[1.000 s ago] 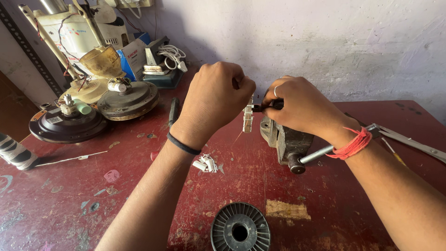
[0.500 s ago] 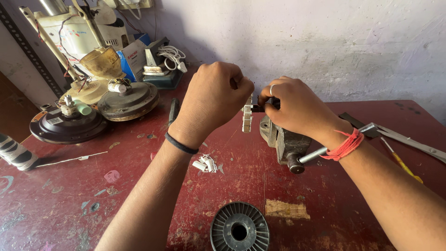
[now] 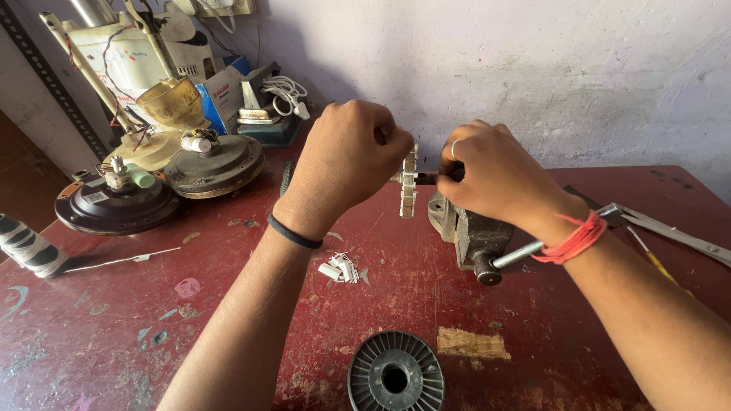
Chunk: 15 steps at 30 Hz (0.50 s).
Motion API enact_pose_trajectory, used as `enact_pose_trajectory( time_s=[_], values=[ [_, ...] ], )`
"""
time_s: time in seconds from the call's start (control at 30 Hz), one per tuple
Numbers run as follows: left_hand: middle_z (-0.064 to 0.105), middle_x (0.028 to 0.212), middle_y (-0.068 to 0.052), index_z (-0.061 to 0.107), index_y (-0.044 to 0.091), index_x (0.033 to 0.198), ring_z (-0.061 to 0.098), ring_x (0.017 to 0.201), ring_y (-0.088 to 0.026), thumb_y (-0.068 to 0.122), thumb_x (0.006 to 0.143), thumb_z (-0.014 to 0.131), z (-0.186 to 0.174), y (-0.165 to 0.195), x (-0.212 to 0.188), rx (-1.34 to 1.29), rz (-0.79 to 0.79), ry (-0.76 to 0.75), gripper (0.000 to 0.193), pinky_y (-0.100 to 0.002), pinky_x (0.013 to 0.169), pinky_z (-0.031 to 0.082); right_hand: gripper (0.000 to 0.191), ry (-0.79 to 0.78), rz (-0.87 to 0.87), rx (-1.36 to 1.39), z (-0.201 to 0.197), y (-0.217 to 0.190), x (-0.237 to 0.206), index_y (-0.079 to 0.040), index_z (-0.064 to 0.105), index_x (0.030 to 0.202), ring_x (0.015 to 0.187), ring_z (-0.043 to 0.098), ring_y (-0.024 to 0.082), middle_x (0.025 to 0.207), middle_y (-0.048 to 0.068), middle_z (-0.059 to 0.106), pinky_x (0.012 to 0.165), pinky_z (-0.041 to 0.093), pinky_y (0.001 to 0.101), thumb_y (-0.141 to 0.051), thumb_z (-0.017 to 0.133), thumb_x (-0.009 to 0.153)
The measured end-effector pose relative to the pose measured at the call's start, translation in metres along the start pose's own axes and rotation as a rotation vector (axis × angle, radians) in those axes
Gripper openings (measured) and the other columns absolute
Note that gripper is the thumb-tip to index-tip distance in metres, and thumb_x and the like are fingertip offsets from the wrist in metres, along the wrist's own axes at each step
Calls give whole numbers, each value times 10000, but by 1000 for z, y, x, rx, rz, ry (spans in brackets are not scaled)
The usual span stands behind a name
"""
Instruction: The person winds copper wire around a motor armature held in a bench vise. They rotate the armature and guide the wire into the slots, continuing the winding process throughout the clip.
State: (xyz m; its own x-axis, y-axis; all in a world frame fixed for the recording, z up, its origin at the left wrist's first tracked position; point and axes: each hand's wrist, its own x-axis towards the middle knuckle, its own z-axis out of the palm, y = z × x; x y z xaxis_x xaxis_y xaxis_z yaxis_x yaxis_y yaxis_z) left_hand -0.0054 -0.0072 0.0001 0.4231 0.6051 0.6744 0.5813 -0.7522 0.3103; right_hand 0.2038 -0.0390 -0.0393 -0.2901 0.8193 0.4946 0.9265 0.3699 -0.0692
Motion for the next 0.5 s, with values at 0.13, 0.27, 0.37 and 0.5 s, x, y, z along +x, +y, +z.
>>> enact_pose_trajectory(
  time_s=[0.13, 0.27, 0.37, 0.5],
  values=[
    [715, 616, -118, 776, 33, 764, 705, 516, -230, 243, 855, 701, -8, -4, 0, 25, 2, -59, 242, -349, 564, 588, 420, -17, -34, 144, -23, 5, -4, -5, 758, 1047, 948, 706, 299, 990, 145, 735, 866, 553, 445, -255, 822, 715],
    [776, 794, -143, 795, 36, 879, 766, 665, -245, 257, 866, 704, -11, -16, 1, 9, -5, -174, 240, -351, 719, 615, 776, -214, 209, 3, -37, -2, -14, -6, 588, 1332, 1058, 717, 303, 1114, 194, 725, 974, 556, 416, -461, 789, 737],
    [795, 945, -135, 792, 54, 992, 776, 814, -237, 152, 848, 640, -8, -34, 3, -47, -38, -259, 232, -353, 784, 606, 1167, -400, 326, -192, -27, -13, -17, 48, 349, 1515, 1161, 656, 356, 1184, 279, 661, 1011, 538, 444, -704, 749, 718],
    [778, 1059, -168, 750, 31, 1118, 767, 926, -266, 23, 837, 518, 20, -64, 8, -130, -105, -146, 365, -349, 886, 601, 1330, -370, 341, -357, -7, -17, -18, 132, 290, 1522, 1245, 563, 486, 1250, 398, 584, 994, 533, 519, -814, 709, 687]
  ],
)
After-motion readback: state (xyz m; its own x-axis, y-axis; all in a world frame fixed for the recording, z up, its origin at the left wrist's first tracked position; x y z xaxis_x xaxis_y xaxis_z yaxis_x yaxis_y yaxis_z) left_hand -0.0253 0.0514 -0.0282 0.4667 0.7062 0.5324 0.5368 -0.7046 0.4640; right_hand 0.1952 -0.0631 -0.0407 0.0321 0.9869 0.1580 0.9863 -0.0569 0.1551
